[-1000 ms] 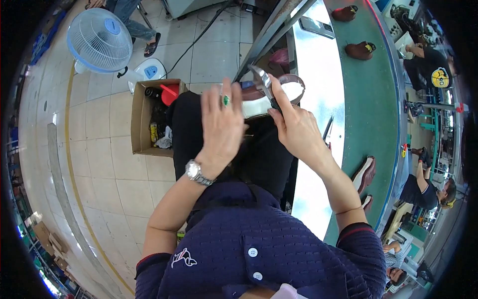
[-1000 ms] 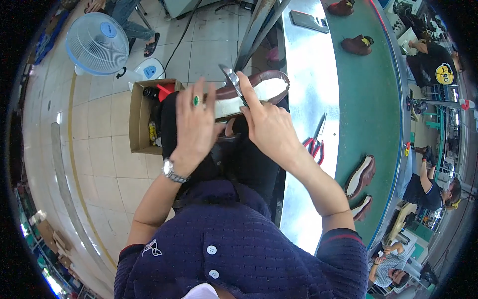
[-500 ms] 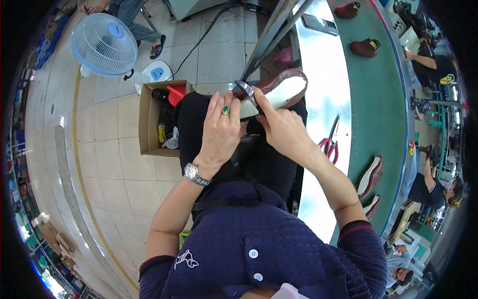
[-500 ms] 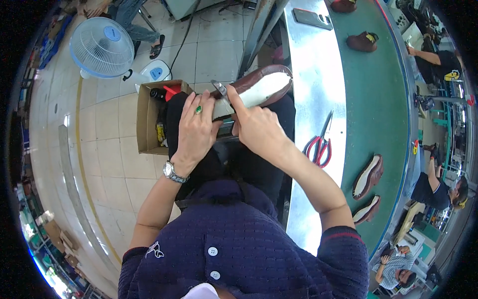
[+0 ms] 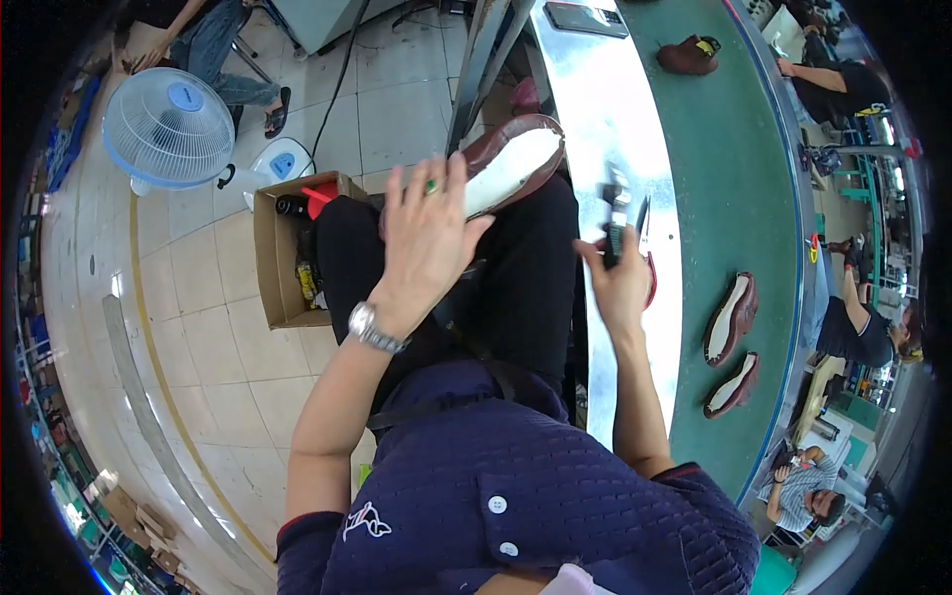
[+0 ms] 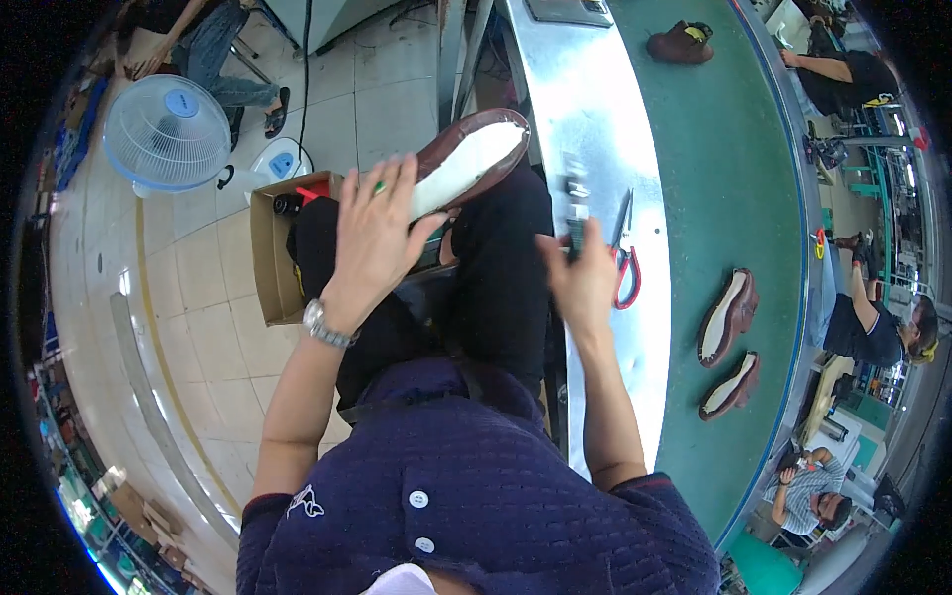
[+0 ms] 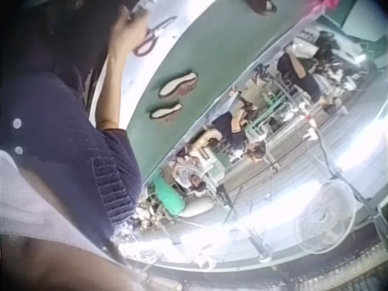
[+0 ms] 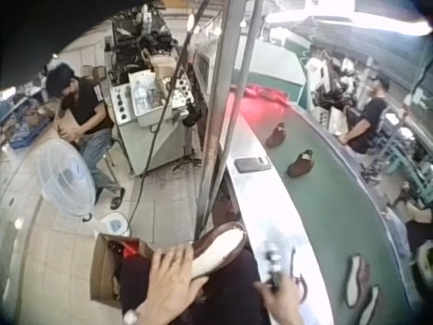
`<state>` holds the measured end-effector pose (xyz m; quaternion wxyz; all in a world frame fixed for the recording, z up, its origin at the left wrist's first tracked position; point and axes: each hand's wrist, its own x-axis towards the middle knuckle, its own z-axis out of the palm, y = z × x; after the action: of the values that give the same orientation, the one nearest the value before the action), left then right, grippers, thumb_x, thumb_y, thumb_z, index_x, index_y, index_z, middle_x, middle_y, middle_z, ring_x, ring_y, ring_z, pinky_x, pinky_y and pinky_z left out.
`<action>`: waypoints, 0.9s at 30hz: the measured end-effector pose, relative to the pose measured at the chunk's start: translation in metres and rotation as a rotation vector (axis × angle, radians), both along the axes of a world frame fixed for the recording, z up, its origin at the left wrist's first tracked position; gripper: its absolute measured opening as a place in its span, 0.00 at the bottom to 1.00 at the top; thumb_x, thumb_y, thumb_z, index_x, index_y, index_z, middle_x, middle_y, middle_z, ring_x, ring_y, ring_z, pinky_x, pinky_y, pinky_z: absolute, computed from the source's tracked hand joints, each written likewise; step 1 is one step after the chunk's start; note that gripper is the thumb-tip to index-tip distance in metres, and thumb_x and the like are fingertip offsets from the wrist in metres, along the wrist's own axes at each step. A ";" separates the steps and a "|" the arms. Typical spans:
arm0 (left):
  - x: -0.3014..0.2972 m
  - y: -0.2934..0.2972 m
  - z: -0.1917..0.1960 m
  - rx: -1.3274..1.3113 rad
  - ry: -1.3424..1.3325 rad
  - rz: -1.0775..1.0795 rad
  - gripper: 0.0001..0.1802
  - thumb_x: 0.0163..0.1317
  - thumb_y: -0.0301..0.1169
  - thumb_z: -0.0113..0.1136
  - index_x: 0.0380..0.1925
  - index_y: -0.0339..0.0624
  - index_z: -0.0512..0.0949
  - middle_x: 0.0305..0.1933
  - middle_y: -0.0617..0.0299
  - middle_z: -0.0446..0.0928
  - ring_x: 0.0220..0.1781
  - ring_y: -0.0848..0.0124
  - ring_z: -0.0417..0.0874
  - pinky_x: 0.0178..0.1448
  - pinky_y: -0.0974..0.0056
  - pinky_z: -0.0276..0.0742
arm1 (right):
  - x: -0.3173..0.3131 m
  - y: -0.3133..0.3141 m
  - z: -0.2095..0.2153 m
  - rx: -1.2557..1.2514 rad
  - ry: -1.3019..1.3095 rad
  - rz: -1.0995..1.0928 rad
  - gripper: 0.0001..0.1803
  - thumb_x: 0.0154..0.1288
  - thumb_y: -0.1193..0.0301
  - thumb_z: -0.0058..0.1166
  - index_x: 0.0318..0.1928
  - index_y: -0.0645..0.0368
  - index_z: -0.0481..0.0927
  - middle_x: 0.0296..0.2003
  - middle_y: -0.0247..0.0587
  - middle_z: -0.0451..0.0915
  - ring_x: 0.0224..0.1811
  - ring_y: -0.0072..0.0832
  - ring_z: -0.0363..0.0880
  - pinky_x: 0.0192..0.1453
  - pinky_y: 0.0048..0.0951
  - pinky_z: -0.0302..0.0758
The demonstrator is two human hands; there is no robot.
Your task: Finishing and refining the bottom and edges of a leather shoe using hand tools.
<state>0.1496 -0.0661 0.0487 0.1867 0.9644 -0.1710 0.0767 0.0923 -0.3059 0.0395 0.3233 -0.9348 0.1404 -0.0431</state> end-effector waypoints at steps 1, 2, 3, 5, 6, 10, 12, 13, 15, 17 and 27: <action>0.006 -0.012 -0.013 -0.045 -0.036 -0.012 0.37 0.65 0.49 0.55 0.64 0.30 0.65 0.62 0.42 0.72 0.67 0.51 0.68 0.74 0.45 0.54 | -0.011 -0.028 -0.019 -0.139 0.005 -0.066 0.25 0.57 0.63 0.67 0.49 0.65 0.74 0.32 0.51 0.82 0.34 0.48 0.82 0.41 0.43 0.76; 0.009 -0.025 -0.020 -0.046 -0.034 -0.017 0.37 0.65 0.49 0.55 0.64 0.30 0.65 0.62 0.42 0.72 0.67 0.51 0.68 0.74 0.45 0.54 | -0.020 -0.054 -0.037 -0.277 0.009 -0.133 0.28 0.55 0.62 0.68 0.49 0.66 0.73 0.37 0.54 0.81 0.39 0.51 0.82 0.45 0.45 0.76; 0.010 -0.039 -0.027 -0.070 -0.070 0.037 0.37 0.66 0.50 0.55 0.64 0.30 0.65 0.62 0.42 0.71 0.68 0.51 0.68 0.73 0.45 0.55 | -0.027 -0.069 -0.045 -0.280 0.013 -0.140 0.28 0.55 0.62 0.68 0.49 0.66 0.73 0.37 0.54 0.81 0.39 0.51 0.82 0.45 0.45 0.76; 0.008 -0.049 -0.026 -0.087 -0.094 0.107 0.35 0.68 0.49 0.53 0.62 0.29 0.67 0.64 0.45 0.71 0.70 0.53 0.66 0.74 0.46 0.54 | -0.036 -0.090 -0.055 -0.377 0.228 -0.223 0.30 0.53 0.62 0.69 0.51 0.68 0.73 0.42 0.58 0.79 0.45 0.51 0.80 0.49 0.47 0.74; 0.001 -0.049 -0.028 -0.088 -0.090 0.104 0.35 0.68 0.49 0.53 0.62 0.29 0.67 0.64 0.45 0.71 0.70 0.53 0.66 0.74 0.46 0.54 | -0.038 -0.094 -0.060 -0.377 0.232 -0.225 0.30 0.53 0.62 0.69 0.51 0.68 0.73 0.42 0.58 0.79 0.45 0.51 0.80 0.49 0.47 0.74; -0.044 -0.040 -0.026 -0.217 -0.048 -0.042 0.21 0.67 0.39 0.56 0.54 0.36 0.75 0.64 0.52 0.73 0.73 0.58 0.64 0.75 0.45 0.49 | -0.021 -0.103 -0.075 -0.377 0.258 -0.168 0.30 0.53 0.64 0.69 0.52 0.66 0.73 0.42 0.60 0.80 0.45 0.52 0.80 0.49 0.48 0.74; -0.072 -0.026 -0.028 -0.225 -0.033 -0.055 0.15 0.65 0.35 0.59 0.48 0.39 0.78 0.64 0.57 0.74 0.74 0.59 0.63 0.76 0.44 0.47 | 0.006 -0.103 -0.078 -0.314 0.257 -0.126 0.29 0.53 0.66 0.67 0.53 0.66 0.73 0.39 0.60 0.80 0.44 0.53 0.80 0.50 0.47 0.74; -0.084 -0.018 -0.022 -0.209 -0.046 -0.009 0.11 0.63 0.34 0.61 0.43 0.41 0.80 0.63 0.60 0.76 0.74 0.60 0.63 0.76 0.45 0.47 | 0.022 -0.100 -0.079 -0.321 0.221 -0.097 0.28 0.53 0.67 0.67 0.53 0.65 0.73 0.39 0.60 0.81 0.44 0.53 0.80 0.50 0.47 0.74; -0.111 0.008 -0.020 -0.255 -0.034 0.103 0.22 0.61 0.37 0.65 0.53 0.40 0.76 0.70 0.52 0.67 0.76 0.54 0.58 0.76 0.46 0.47 | 0.057 -0.096 -0.083 -0.375 0.140 -0.058 0.28 0.53 0.68 0.66 0.53 0.66 0.73 0.38 0.60 0.81 0.44 0.54 0.80 0.50 0.47 0.74; -0.124 0.025 -0.025 -0.584 -0.064 0.286 0.35 0.58 0.44 0.68 0.60 0.33 0.70 0.72 0.44 0.61 0.76 0.46 0.56 0.73 0.50 0.56 | 0.086 -0.103 -0.086 -0.469 0.029 -0.029 0.26 0.54 0.67 0.66 0.50 0.67 0.74 0.39 0.60 0.81 0.44 0.54 0.80 0.50 0.47 0.74; -0.145 0.076 -0.020 -0.473 0.174 0.556 0.19 0.70 0.39 0.55 0.41 0.30 0.80 0.31 0.51 0.78 0.33 0.55 0.81 0.38 0.59 0.75 | 0.043 0.037 0.066 0.379 0.478 0.527 0.30 0.72 0.69 0.50 0.71 0.61 0.58 0.31 0.43 0.82 0.28 0.25 0.78 0.39 0.29 0.76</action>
<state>0.0049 0.0103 0.0289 0.3901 0.9071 0.1365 0.0798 0.1355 -0.2690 0.1058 0.4483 -0.8462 -0.0275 0.2867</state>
